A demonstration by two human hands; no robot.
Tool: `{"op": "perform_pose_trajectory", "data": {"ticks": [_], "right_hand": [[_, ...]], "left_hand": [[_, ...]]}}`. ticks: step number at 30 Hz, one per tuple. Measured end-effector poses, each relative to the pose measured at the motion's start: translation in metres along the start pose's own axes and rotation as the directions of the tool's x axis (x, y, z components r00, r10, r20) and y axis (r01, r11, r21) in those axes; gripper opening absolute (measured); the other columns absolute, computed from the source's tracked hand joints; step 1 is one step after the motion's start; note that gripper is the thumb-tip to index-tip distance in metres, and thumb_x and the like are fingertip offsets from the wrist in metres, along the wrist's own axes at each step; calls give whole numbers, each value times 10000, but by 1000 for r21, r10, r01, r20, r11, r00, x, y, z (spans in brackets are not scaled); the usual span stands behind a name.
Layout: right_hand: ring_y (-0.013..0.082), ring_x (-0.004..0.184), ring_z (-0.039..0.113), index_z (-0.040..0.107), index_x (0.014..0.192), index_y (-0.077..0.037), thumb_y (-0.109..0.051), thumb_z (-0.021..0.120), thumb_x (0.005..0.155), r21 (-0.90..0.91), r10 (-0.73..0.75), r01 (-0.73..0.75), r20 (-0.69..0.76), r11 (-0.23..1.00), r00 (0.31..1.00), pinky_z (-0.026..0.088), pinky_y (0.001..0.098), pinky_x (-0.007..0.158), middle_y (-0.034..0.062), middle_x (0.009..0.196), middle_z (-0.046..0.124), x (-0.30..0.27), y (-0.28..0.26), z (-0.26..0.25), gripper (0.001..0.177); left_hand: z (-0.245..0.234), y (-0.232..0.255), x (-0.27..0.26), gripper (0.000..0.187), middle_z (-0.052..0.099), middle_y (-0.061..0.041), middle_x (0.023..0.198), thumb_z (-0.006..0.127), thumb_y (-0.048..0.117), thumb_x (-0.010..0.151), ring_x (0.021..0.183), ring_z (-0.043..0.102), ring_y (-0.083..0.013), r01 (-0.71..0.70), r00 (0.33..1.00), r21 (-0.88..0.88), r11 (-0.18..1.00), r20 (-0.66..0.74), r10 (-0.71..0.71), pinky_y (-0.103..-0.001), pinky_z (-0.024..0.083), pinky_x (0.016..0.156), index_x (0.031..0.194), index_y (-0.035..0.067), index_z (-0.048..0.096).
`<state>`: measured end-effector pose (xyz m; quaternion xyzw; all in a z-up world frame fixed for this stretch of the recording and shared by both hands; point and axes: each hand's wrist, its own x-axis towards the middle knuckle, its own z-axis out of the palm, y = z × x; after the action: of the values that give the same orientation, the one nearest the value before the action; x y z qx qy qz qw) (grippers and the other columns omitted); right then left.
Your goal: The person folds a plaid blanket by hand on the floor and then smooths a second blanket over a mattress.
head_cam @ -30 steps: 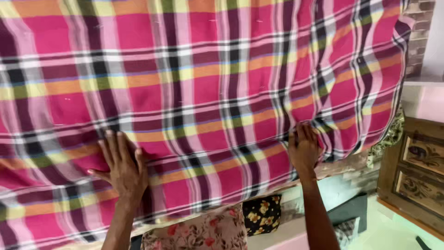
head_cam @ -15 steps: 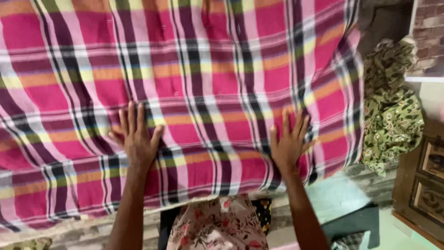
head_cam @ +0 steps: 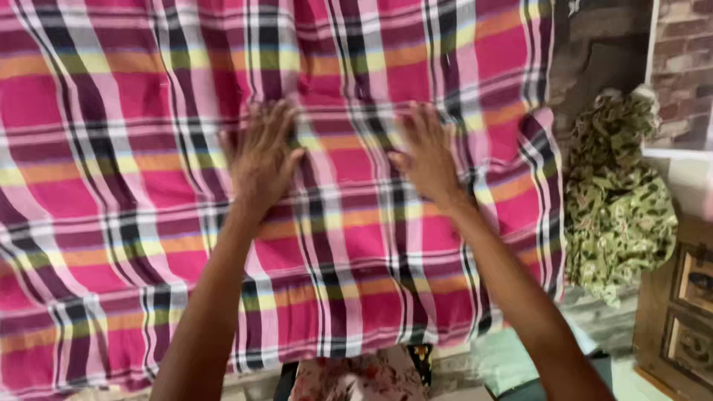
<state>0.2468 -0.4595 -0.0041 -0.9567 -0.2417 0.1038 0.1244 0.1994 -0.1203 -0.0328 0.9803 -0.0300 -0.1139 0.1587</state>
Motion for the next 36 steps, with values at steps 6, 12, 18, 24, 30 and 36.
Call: {"op": "perform_pose_trajectory", "data": {"ticks": [6, 12, 18, 24, 30, 36], "right_hand": [[467, 1576, 2, 162, 1718, -216, -635, 256, 1103, 110, 693, -686, -177, 720, 699, 15, 722, 1215, 205, 1748, 46, -26, 111, -46, 750], [366, 1585, 70, 280, 1629, -259, -477, 489, 1096, 26, 156, -156, -315, 987, 936, 72, 745, 1162, 96, 1728, 114, 136, -12, 6, 612], [399, 1649, 35, -29, 1361, -329, -386, 397, 1195, -14, -147, 147, -228, 989, 962, 168, 748, 1277, 130, 1798, 34, 180, 94, -37, 461], [340, 1664, 20, 177, 1726, -207, -533, 364, 1134, -111, 537, -549, -122, 829, 835, 12, 863, 1184, 104, 1794, 3, 204, 65, -35, 702], [590, 1511, -237, 109, 1759, -306, -756, 397, 1082, -19, 520, -531, -177, 847, 836, -27, 934, 1053, 176, 1722, -214, 276, 68, -34, 862], [603, 1523, -220, 85, 1779, -309, -827, 393, 1073, -51, 462, -469, -104, 882, 881, 36, 954, 1047, 193, 1730, -216, 321, 101, -34, 928]], "left_hand": [[-63, -121, -73, 739, 57, -37, 1773, 295, 555, 1082, 1641, -12, -294, 484, 857, -168, 859, -108, -504, -593, -76, 1285, 1695, 157, 192], [-17, -7, 65, 659, -43, -36, 1735, 311, 561, 1143, 1594, -37, -287, 242, 970, 102, 965, 1, -243, -646, -128, 1221, 1698, 282, 92], [-74, -77, 116, 719, 51, -12, 1727, 501, 524, 1076, 1578, -32, -264, 164, 981, -91, 982, -89, -172, -606, -248, 1094, 1668, 240, 208], [-101, -139, 104, 737, 66, -52, 1768, 364, 591, 1063, 1630, 10, -320, 391, 900, -88, 916, -170, -401, -689, -202, 1104, 1687, 231, 208], [-75, -116, 210, 833, 50, -82, 1736, 278, 778, 1015, 1576, -33, -441, 230, 942, 2, 973, -250, -223, -777, -182, 1024, 1693, 300, 198], [-76, -149, 249, 780, 51, -21, 1800, 267, 771, 1048, 1645, -39, -410, 251, 928, -89, 964, -261, -266, -834, -136, 1125, 1721, 384, 189]]}}
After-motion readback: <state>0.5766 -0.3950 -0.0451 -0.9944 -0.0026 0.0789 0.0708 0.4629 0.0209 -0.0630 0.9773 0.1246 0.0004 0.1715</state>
